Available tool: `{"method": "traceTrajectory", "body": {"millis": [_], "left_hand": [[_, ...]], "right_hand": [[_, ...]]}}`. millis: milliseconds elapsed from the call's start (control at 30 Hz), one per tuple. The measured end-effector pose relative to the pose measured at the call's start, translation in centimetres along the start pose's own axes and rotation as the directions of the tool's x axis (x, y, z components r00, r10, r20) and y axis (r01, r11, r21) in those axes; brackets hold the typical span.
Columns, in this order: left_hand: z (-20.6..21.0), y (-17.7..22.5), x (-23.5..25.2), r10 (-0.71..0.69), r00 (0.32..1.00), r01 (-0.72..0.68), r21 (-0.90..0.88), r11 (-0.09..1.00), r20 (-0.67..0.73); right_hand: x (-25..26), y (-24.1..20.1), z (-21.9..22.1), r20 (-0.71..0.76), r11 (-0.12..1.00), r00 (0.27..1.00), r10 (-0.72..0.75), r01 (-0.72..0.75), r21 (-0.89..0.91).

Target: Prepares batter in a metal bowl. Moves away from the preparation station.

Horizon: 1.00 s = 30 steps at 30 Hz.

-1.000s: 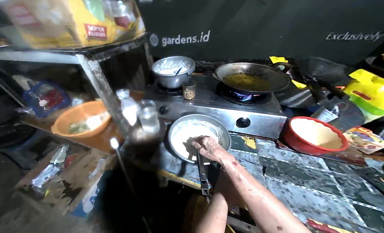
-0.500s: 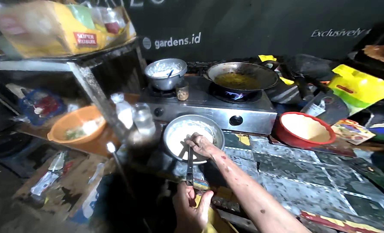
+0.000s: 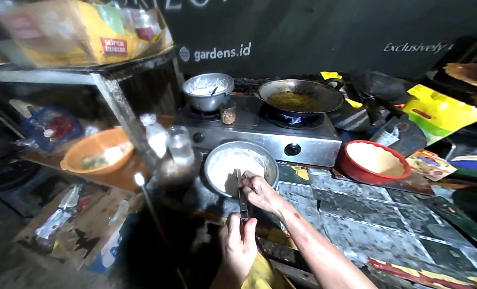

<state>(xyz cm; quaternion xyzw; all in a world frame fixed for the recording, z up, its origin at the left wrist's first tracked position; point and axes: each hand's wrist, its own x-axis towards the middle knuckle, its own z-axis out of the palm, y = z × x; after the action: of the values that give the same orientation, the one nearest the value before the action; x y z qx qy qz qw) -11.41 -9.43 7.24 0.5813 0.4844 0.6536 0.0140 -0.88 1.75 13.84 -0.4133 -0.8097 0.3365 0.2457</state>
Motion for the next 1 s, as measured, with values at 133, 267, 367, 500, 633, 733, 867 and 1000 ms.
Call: {"method": "traceTrajectory", "body": {"millis": [133, 267, 367, 500, 633, 733, 867, 1000], "left_hand": [[-0.3, 0.2, 0.6, -0.079, 0.997, 0.077, -0.067, 0.995, -0.026], [-0.1, 0.9, 1.8, -0.027, 0.995, 0.052, -0.256, 0.965, 0.100], [0.3, 0.5, 2.7, 0.104, 0.980, -0.037, -0.359, 0.933, 0.171], [0.8, -2.4, 3.2, -0.106, 0.994, 0.107, 0.016, 0.994, -0.013], [1.3, -8.8, 2.8, -0.328, 0.944, 0.317, 0.326, 0.891, -0.022], [1.9, -12.6, 2.0, -0.408, 0.911, 0.354, 0.396, 0.847, 0.058], [3.8, -15.6, 0.1, -0.338, 0.937, 0.234, 0.564, 0.792, 0.085], [4.2, -15.9, -0.4, -0.292, 0.952, 0.154, 0.683, 0.714, 0.090]], "right_hand": [[-4.5, -1.1, 0.9, -0.136, 0.931, 0.924, -0.358, 0.364, 0.020], [-4.8, 1.1, 3.2, -0.375, 0.906, 0.829, -0.414, 0.415, -0.085], [-2.8, 2.3, 2.8, -0.631, 0.921, 0.682, -0.370, 0.357, -0.154], [-0.1, 4.0, 0.1, -0.782, 0.982, 0.622, -0.047, 0.174, 0.080], [1.4, 3.5, -2.3, -0.712, 0.934, 0.652, 0.261, 0.017, 0.358], [1.8, 3.6, -2.2, -0.661, 0.893, 0.672, 0.335, -0.002, 0.450], [1.7, 4.3, -1.1, -0.580, 0.808, 0.711, 0.398, 0.028, 0.589], [0.2, 5.1, -0.2, -0.534, 0.835, 0.805, 0.260, 0.090, 0.542]]}}
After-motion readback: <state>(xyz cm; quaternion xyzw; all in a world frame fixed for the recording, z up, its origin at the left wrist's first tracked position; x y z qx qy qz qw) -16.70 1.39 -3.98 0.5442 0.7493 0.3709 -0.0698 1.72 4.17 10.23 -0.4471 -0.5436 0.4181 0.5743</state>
